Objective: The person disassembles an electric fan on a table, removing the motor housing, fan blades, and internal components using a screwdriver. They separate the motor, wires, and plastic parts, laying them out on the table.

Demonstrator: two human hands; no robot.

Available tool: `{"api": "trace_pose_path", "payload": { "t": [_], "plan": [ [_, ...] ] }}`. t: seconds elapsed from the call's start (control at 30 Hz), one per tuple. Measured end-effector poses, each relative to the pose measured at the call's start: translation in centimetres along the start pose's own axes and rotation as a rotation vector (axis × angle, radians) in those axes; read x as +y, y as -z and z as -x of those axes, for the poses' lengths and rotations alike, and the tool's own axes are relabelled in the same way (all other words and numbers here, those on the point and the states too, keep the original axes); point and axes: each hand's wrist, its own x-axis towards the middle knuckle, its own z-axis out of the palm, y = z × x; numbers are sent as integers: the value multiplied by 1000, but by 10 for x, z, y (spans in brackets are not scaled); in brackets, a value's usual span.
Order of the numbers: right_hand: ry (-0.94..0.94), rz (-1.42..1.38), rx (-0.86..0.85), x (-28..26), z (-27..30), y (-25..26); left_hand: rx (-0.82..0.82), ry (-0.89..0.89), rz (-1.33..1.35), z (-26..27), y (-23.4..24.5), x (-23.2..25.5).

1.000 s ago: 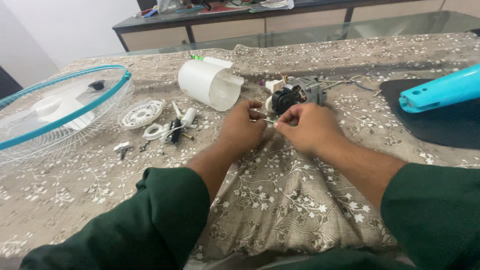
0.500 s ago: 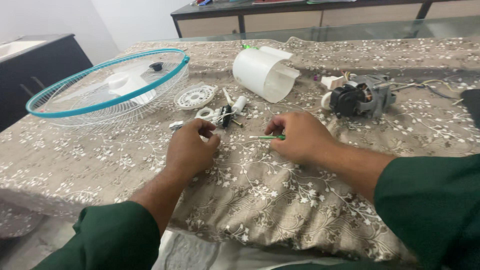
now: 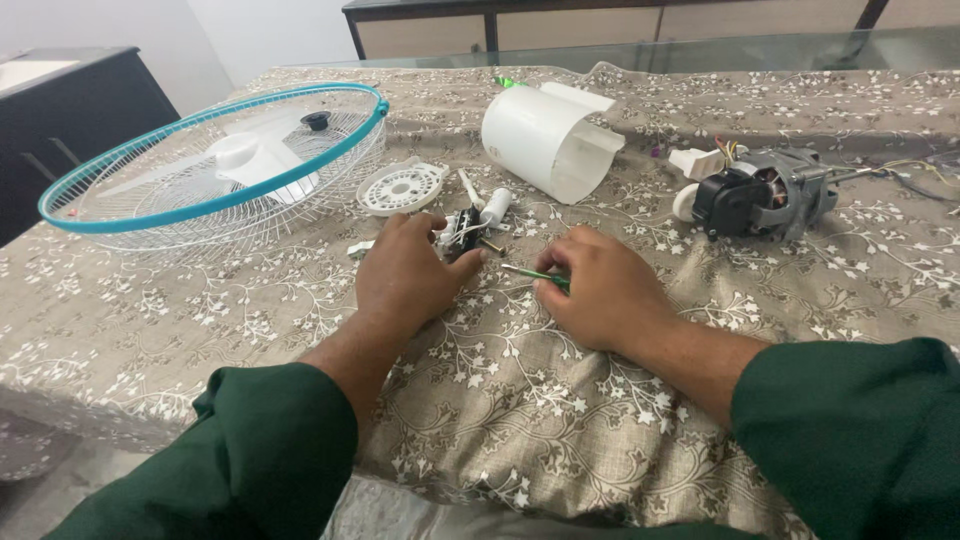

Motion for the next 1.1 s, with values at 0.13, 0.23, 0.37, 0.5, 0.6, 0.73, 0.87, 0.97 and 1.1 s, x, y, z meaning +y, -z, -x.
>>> {"api": "trace_pose_path", "payload": {
  "t": [0.13, 0.23, 0.37, 0.5, 0.6, 0.73, 0.87, 0.97, 1.1],
  "plan": [
    [-10, -33, -24, -2, 0, 1, -63, 60, -1, -5, 0, 2],
    [-16, -5, -42, -2, -2, 1, -48, 39, -6, -11, -4, 1],
    [-4, 8, -33, -4, -4, 0, 37, 14, 69, -17, -14, -6],
    [-23, -10, -47, -5, -3, 0, 142, -89, 132, -20, -17, -14],
    [-20, 16, -52, -4, -4, 0, 135, -95, 182, -25, -14, -21],
    [-54, -3, -126, -3, -5, -1, 262, -132, 182, -26, -6, -38],
    [-49, 4, -110, -3, -3, -1, 423, -99, 181, -21, 6, -71],
    [-32, 3, -87, -3, -3, 1, 591, -86, 154, -16, 17, -102],
    [-28, 5, -65, -5, -3, 1, 707, 82, 181, -7, 25, -137]
  ]
}}
